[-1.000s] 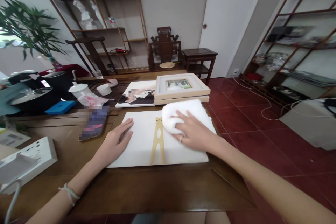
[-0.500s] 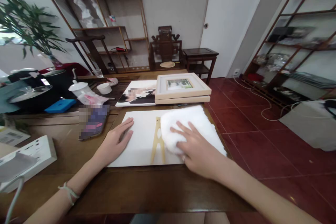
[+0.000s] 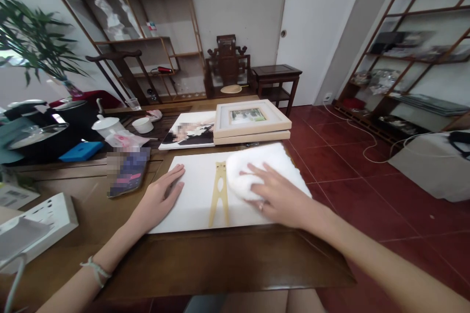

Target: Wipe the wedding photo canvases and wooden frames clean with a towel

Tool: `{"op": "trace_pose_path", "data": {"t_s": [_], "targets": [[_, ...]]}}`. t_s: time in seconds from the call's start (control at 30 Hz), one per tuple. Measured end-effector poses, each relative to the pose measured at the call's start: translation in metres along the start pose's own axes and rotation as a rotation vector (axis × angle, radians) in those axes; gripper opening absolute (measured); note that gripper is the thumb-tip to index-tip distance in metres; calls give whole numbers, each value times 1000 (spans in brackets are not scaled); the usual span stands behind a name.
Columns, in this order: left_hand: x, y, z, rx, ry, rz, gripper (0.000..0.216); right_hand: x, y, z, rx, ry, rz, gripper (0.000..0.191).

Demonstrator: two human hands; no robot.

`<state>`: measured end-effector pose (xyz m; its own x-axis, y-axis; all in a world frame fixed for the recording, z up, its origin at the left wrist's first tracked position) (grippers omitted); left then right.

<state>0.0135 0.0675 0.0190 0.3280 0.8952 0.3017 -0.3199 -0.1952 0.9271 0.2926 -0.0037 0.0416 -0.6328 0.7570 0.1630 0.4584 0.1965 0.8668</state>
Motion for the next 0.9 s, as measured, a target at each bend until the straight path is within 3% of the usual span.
{"op": "trace_pose_path", "data": {"t_s": [0.17, 0.3, 0.5, 0.73, 0.9], "targets": [[0, 0, -1, -17, -7, 2, 48, 30, 16, 50, -31, -83, 130, 23], [0, 0, -1, -17, -3, 3, 47, 39, 15, 61, -63, -103, 161, 22], [0, -1, 0, -13, -11, 5, 47, 12, -1, 21, -70, -53, 174, 16], [0, -2, 1, 5, -4, -9, 49, -44, -25, -52, -39, 44, -30, 15], [0, -3, 1, 17, -7, -6, 49, -43, -27, -59, 17, 17, -136, 16]]}}
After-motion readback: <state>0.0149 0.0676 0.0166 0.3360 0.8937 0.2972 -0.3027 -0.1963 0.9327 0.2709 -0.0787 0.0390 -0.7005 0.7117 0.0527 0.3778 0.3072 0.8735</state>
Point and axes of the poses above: each hand's wrist, its own x-axis towards the middle knuckle, its own y-axis out of the back of the hand, z = x × y, the point moved 3 cm from there along x, towards the middle knuckle, and after that the axes turned 15 degrees about x, right-handed, at the moved point
